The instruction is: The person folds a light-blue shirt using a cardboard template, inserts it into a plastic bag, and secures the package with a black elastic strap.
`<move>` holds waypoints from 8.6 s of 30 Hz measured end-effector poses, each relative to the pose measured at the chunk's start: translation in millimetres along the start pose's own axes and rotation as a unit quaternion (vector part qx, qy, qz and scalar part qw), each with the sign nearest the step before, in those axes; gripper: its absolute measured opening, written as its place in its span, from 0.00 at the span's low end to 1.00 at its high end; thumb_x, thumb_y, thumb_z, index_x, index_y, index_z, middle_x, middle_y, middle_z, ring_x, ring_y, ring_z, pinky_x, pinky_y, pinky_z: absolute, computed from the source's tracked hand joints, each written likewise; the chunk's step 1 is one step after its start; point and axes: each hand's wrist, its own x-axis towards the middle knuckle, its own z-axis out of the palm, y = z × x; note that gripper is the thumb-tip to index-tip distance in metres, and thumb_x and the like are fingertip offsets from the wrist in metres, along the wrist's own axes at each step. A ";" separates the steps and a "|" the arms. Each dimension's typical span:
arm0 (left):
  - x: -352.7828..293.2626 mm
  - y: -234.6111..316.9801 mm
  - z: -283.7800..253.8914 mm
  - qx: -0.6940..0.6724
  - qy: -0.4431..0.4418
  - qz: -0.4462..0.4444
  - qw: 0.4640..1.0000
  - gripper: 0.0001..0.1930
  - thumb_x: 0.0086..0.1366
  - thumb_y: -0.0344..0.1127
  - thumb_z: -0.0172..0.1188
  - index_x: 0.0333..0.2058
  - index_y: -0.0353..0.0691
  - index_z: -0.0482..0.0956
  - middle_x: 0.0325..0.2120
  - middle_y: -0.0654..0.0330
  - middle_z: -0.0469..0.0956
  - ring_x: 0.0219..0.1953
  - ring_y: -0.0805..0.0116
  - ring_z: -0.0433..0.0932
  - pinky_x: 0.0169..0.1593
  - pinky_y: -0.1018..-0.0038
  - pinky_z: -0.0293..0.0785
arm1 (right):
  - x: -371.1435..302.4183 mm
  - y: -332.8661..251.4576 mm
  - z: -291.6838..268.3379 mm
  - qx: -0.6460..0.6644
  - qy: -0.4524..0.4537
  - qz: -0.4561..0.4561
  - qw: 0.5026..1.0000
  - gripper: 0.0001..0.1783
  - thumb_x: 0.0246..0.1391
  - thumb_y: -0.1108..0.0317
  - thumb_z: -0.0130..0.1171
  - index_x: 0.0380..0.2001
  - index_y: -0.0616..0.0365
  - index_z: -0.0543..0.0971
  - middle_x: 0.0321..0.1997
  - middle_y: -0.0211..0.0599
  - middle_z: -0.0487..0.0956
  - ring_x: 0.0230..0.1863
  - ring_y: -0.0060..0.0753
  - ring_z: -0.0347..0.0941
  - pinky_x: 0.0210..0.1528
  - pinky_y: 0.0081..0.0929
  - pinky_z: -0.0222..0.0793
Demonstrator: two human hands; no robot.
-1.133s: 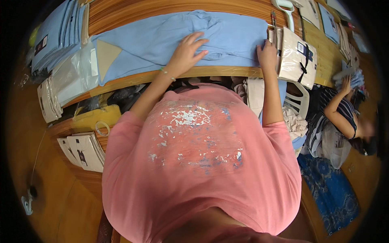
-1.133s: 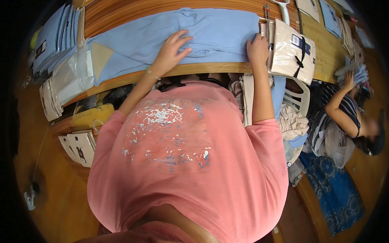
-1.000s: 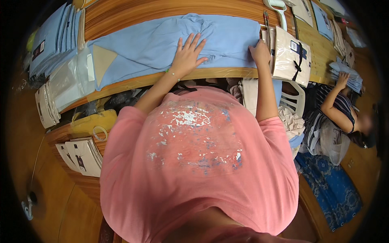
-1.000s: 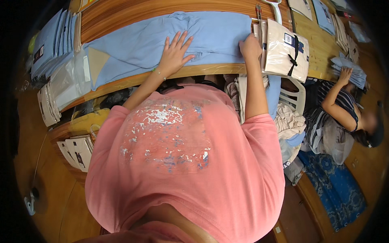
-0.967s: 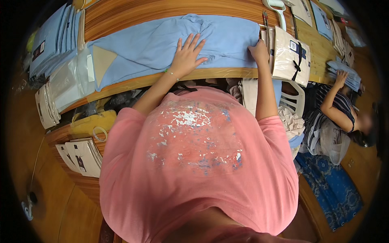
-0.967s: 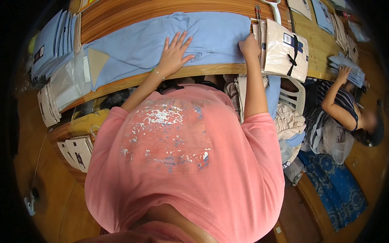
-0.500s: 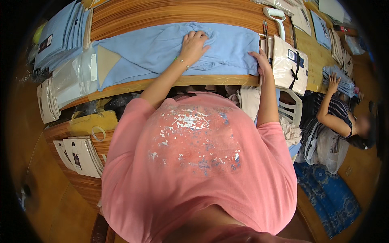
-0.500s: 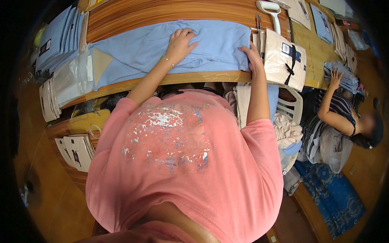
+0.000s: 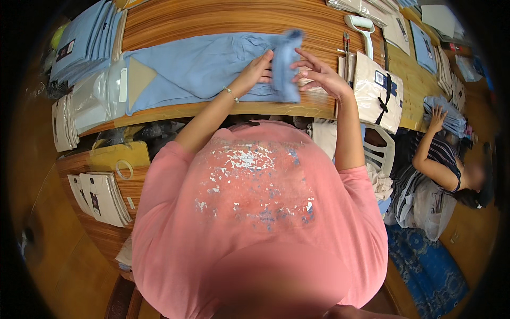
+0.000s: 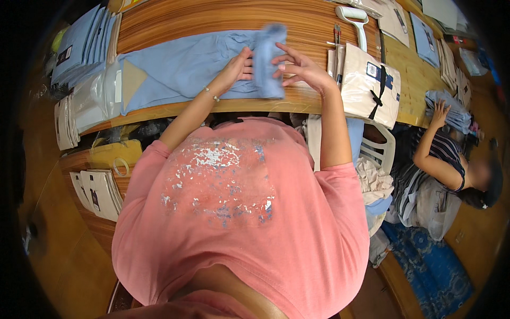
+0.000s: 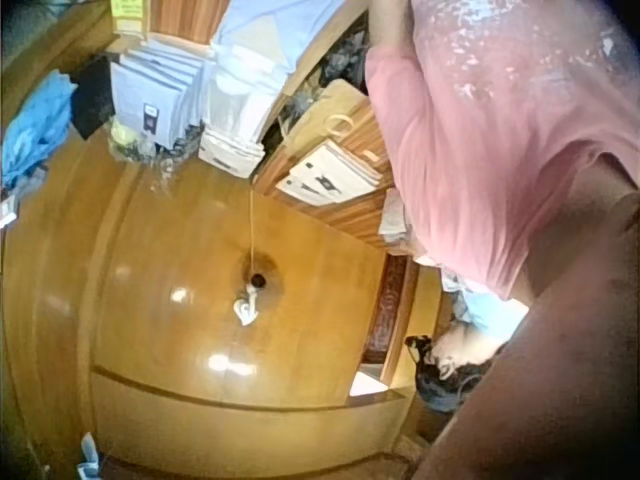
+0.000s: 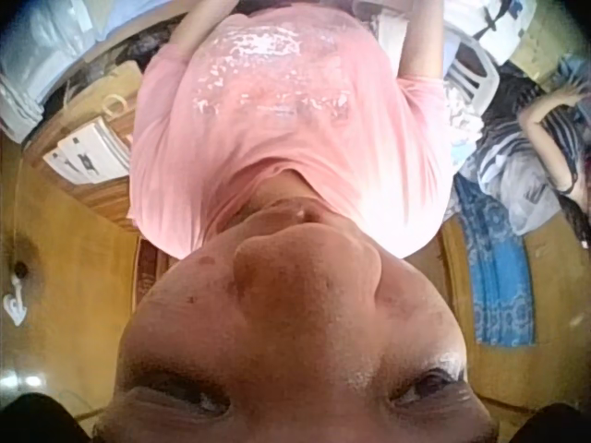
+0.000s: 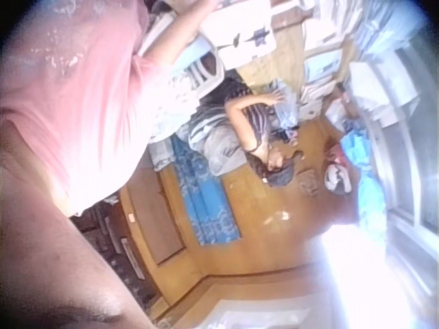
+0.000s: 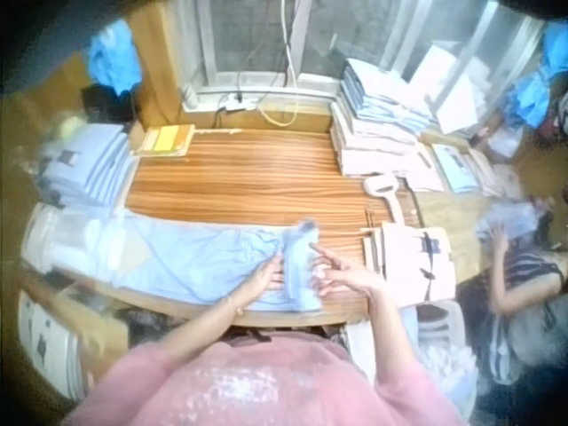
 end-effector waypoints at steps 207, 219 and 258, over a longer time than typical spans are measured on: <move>-59.2 78.1 -211.5 0.449 0.423 0.129 0.776 0.16 0.56 0.41 0.61 0.37 0.34 0.75 0.26 0.57 0.77 0.28 0.72 0.74 0.33 0.79 0.69 | 293.4 -47.7 84.0 -0.171 0.008 -0.084 0.982 0.13 0.41 0.70 0.65 0.32 0.59 0.77 0.27 0.31 0.78 0.26 0.20 0.71 0.28 0.20 0.66; -164.7 152.8 -59.5 0.631 0.227 0.479 0.567 0.18 0.49 0.19 0.58 0.41 0.37 0.76 0.34 0.57 0.79 0.37 0.67 0.79 0.38 0.77 0.75 | 28.2 -134.9 26.1 -0.297 0.072 -0.418 0.856 0.09 0.38 0.79 0.61 0.28 0.62 0.76 0.40 0.38 0.75 0.45 0.30 0.70 0.48 0.25 0.64; -133.4 -56.1 -105.2 0.171 0.181 0.017 0.968 0.16 0.57 0.27 0.57 0.42 0.35 0.63 0.25 0.61 0.75 0.28 0.78 0.72 0.30 0.81 0.69 | -14.3 89.2 60.9 0.045 0.042 0.109 0.992 0.15 0.47 0.79 0.58 0.37 0.60 0.66 0.21 0.28 0.71 0.18 0.17 0.65 0.20 0.15 0.61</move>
